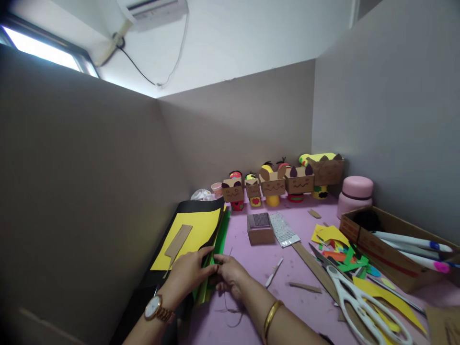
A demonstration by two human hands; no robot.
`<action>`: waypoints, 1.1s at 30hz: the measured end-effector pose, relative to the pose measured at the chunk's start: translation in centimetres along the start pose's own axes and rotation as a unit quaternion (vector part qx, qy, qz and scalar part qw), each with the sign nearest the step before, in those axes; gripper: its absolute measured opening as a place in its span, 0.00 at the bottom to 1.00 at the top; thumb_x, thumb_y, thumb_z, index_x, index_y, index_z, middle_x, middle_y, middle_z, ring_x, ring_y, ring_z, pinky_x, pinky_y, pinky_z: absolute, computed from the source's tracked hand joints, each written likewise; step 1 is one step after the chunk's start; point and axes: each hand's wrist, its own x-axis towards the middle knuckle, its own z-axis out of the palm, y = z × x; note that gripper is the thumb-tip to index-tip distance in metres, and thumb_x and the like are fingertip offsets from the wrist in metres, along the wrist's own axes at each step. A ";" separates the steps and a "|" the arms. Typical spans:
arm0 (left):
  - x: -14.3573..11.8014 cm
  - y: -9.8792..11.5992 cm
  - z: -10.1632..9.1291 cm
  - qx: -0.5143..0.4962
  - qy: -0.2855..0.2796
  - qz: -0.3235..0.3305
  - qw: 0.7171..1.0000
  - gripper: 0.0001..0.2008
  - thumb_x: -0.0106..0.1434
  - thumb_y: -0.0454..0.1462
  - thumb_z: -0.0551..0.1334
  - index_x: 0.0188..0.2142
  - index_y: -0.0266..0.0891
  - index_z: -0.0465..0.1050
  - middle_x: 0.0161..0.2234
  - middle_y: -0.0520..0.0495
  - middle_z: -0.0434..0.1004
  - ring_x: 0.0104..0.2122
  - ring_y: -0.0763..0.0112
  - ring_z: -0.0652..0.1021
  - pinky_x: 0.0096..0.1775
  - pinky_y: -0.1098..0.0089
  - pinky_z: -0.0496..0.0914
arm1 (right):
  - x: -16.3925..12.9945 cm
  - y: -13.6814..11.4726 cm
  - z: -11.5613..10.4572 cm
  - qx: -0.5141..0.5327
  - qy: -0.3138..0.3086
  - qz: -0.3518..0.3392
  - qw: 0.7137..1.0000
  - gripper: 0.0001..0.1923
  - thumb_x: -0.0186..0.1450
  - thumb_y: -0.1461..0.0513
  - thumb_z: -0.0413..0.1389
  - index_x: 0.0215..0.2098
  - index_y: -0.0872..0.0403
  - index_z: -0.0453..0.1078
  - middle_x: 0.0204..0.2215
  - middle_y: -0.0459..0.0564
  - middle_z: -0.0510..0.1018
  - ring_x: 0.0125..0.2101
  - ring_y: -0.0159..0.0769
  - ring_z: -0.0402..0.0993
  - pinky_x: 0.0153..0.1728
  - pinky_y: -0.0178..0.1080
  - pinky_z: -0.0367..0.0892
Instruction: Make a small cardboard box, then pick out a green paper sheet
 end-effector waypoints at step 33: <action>0.8 -2.9 0.3 -0.120 -0.014 0.046 0.992 0.27 0.53 0.31 0.57 0.54 0.46 0.67 0.50 0.48 0.75 0.48 0.64 0.74 0.47 0.69 0.66 | 1.0 1.3 0.5 -0.177 0.070 -0.003 0.982 0.11 0.66 0.59 0.52 0.44 0.57 0.67 0.36 0.48 0.75 0.29 0.32 0.74 0.29 0.38 0.71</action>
